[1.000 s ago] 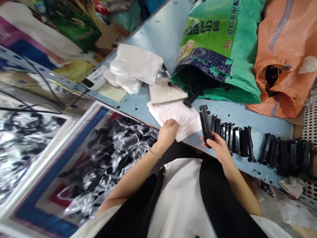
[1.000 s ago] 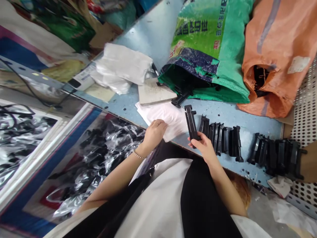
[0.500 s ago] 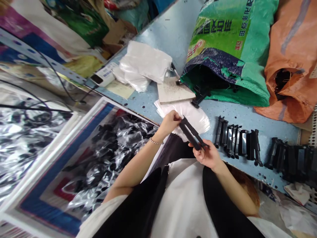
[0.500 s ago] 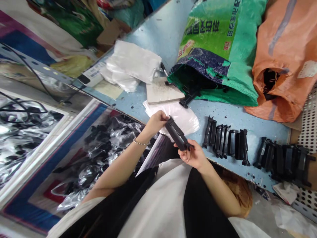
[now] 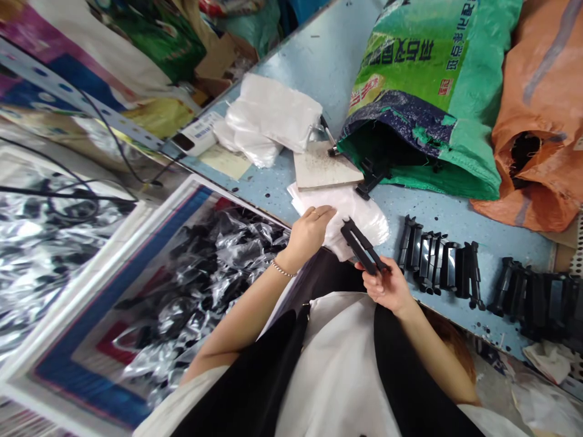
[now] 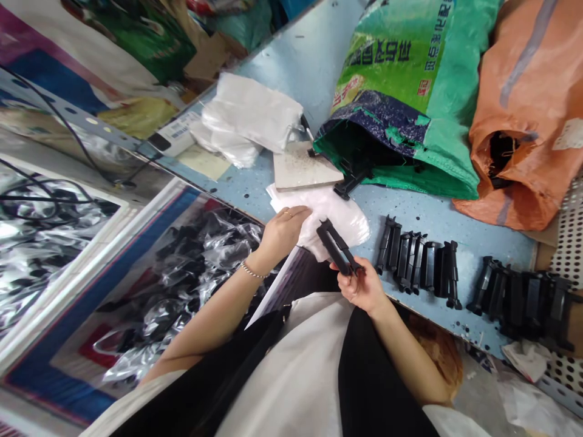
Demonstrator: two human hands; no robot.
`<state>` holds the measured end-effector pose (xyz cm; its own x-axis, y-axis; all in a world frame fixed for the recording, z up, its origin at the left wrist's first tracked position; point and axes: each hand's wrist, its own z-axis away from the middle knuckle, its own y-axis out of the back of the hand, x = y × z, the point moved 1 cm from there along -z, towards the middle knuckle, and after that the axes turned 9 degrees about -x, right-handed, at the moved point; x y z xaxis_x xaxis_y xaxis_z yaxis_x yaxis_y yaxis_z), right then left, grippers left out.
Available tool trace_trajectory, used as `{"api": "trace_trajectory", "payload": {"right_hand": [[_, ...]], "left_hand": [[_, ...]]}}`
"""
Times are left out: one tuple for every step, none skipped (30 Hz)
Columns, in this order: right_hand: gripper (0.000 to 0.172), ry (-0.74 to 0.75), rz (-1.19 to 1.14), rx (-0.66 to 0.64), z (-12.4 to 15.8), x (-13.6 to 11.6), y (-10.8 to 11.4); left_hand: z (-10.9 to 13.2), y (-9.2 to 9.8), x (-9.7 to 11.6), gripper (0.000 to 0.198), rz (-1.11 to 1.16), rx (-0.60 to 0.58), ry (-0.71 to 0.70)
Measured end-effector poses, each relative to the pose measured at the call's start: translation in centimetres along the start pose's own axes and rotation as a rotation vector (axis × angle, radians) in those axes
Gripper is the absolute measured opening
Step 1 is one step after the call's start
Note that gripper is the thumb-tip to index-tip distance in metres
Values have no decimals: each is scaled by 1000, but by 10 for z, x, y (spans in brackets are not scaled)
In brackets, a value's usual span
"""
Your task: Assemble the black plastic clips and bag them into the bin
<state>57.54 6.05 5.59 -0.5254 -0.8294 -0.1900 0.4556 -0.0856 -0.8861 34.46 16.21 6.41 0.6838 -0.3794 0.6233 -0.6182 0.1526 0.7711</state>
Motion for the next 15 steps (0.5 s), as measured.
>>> {"api": "trace_trajectory", "payload": {"right_hand": [[51, -10, -5, -13, -2, -1, 0], [53, -13, -4, -26, -5, -3, -1], [54, -1, 4, -35, -7, -5, -2], [54, 29, 24, -34, -9, -7, -4], [53, 78, 68, -18, -12, -9, -5], [53, 139, 155, 21, -14, -10, -6], [51, 202, 271, 77, -15, -11, -7], [48, 258, 389, 142, -16, -10, -9], [44, 308, 511, 206, -15, -8, -12], [39, 349, 637, 260, -15, -5, -15], [36, 374, 763, 288, -13, 0, -19], [38, 379, 879, 284, -12, 5, -24], [45, 363, 978, 244, -10, 11, -29], [53, 334, 1058, 176, -9, 16, -34], [58, 287, 1098, 82, -7, 20, -39]], "left_hand": [[4, 1, 5, 43, -60, -21, -54], [9, 2, 12, 48, -91, -40, -114], [15, 1, 21, 53, -99, -56, -182], [21, 0, 30, 57, -88, -72, -257], [28, -3, 39, 60, -63, -89, -334], [35, -5, 48, 64, -31, -105, -406], [41, -8, 56, 68, 1, -121, -465], [46, -11, 63, 72, 25, -140, -507], [50, -13, 69, 74, 39, -165, -530], [54, -14, 73, 75, 43, -186, -537], [57, -13, 76, 74, 41, -199, -536], [60, -10, 78, 72, 37, -207, -533], [63, -5, 80, 69, 34, -209, -531], [68, 2, 80, 64, 34, -209, -527], [73, 11, 80, 57, 35, -209, -512]]}}
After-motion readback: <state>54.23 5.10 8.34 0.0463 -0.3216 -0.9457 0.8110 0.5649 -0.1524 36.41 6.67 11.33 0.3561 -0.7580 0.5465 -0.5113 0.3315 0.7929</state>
